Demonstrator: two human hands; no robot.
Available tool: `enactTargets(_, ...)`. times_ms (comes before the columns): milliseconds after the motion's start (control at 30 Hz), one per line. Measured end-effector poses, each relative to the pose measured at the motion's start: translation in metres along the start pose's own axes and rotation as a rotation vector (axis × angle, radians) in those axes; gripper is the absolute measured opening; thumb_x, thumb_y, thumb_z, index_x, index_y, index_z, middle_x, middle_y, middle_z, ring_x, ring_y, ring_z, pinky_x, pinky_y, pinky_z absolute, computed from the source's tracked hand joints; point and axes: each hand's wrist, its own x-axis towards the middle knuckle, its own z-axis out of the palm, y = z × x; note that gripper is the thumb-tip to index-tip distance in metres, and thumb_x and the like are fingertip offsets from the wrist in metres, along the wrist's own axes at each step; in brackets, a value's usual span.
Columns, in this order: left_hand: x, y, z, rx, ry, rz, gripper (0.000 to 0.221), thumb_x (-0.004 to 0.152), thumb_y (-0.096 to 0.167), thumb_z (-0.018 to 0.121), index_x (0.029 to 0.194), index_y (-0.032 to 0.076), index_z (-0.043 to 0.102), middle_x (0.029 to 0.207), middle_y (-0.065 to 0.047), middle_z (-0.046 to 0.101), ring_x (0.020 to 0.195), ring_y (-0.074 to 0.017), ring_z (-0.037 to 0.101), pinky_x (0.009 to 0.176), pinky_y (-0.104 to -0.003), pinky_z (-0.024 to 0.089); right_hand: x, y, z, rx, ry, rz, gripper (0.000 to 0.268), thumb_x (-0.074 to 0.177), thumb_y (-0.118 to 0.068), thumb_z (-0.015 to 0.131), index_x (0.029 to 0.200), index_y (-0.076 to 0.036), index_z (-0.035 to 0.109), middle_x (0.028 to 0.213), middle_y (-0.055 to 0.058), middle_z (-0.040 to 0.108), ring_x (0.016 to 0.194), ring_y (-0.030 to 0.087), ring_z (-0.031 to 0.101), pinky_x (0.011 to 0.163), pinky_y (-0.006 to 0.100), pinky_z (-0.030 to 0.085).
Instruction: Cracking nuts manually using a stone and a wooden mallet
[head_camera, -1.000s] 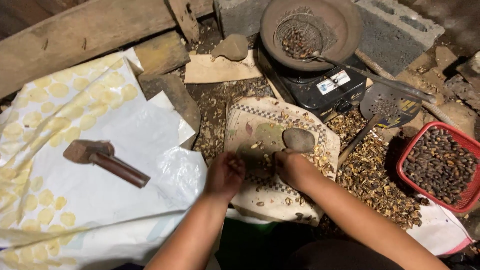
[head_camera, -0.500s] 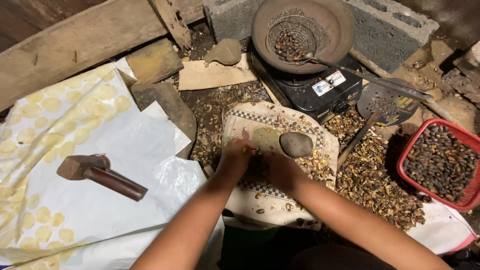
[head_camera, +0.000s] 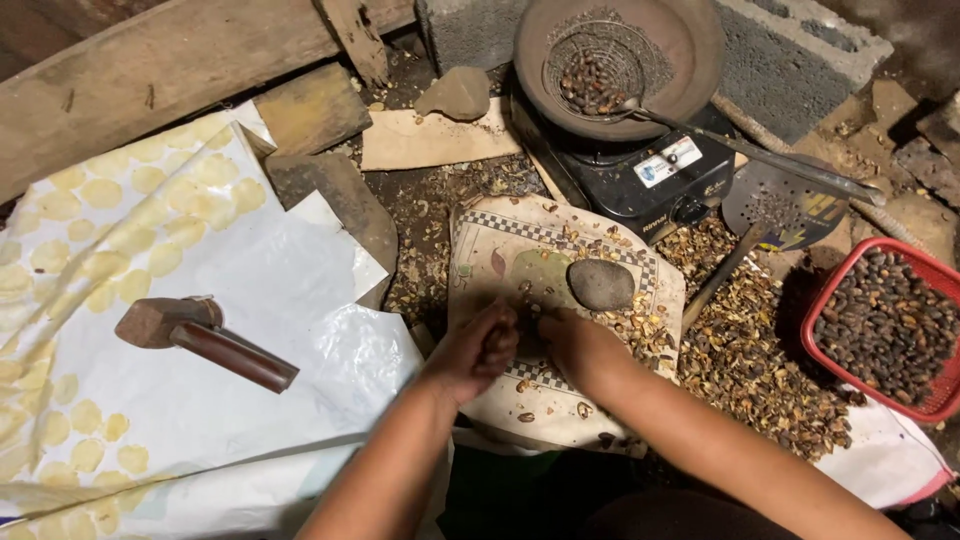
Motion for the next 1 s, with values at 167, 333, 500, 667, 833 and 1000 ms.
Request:
enactTargets(167, -0.001, -0.012, 0.002, -0.386, -0.044, -0.085, 0.028, 0.103, 0.034, 0.062, 0.082, 0.019, 0.052, 0.059, 0.008, 0.048, 0.045, -0.0006, 0.048, 0.036, -0.008, 0.026, 0.032, 0.051, 0.018, 0.087, 0.036, -0.116, 0.023, 0.083, -0.021, 0.069, 0.105, -0.020, 0.074, 0.096, 0.013, 0.078, 0.097, 0.033, 0.076, 0.082, 0.044, 0.063)
enactTargets(333, 0.032, -0.036, 0.010, -0.821, -0.090, 0.147, 0.012, 0.103, 0.019, 0.061, 0.107, 0.012, 0.070, 0.118, -0.012, 0.076, 0.116, -0.0313, 0.072, 0.071, -0.024, 0.050, -0.007, 0.038, -0.029, 0.792, 0.018, -0.061, 0.030, 0.091, 0.006, 0.045, 0.112, 0.006, 0.066, 0.099, 0.024, 0.071, 0.093, 0.030, 0.073, 0.086, 0.040, 0.064)
enactTargets(500, 0.040, -0.046, 0.035, -0.953, -0.049, 0.011, 0.028, 0.107, 0.024, 0.051, 0.122, 0.011, 0.070, 0.116, -0.010, 0.077, 0.081, -0.0225, 0.073, 0.092, -0.043, 0.062, -0.079, -0.035, -0.076, 0.330, 0.035, -0.264, 0.055, 0.083, 0.005, 0.052, 0.134, -0.011, 0.067, 0.113, 0.029, 0.076, 0.112, 0.046, 0.071, 0.096, 0.057, 0.059)
enactTargets(667, 0.055, -0.077, 0.012, -0.951, -0.197, -0.065, 0.026, 0.105, 0.024, 0.054, 0.099, 0.006, 0.071, 0.105, -0.020, 0.078, 0.090, -0.0274, 0.077, 0.085, -0.039, 0.063, -0.035, 0.045, -0.070, 0.020, 0.314, -0.180, 0.023, 0.089, -0.020, 0.067, 0.110, -0.014, 0.075, 0.097, 0.016, 0.081, 0.096, 0.038, 0.076, 0.086, 0.051, 0.060)
enactTargets(833, -0.035, -0.005, 0.056, -1.062, -0.576, -0.015, 0.024, 0.103, 0.014, 0.053, 0.105, -0.004, 0.069, 0.120, -0.024, 0.070, 0.109, -0.0394, 0.070, 0.082, -0.036, 0.058, -0.065, 0.069, -0.059, -0.363, -0.038, 0.249, 0.026, 0.094, -0.041, 0.066, 0.112, -0.026, 0.077, 0.087, 0.000, 0.082, 0.065, 0.013, 0.075, 0.074, 0.026, 0.065)
enactTargets(1000, -0.035, -0.015, 0.072, -1.001, -0.105, 0.044, 0.021, 0.102, 0.015, 0.058, 0.097, -0.001, 0.071, 0.094, -0.013, 0.076, 0.094, -0.0272, 0.075, 0.093, -0.045, 0.060, -0.087, 0.114, -0.003, -0.081, -0.027, 0.346, 0.015, 0.089, -0.029, 0.076, 0.103, -0.027, 0.079, 0.086, -0.006, 0.086, 0.058, 0.006, 0.072, 0.062, 0.018, 0.060)
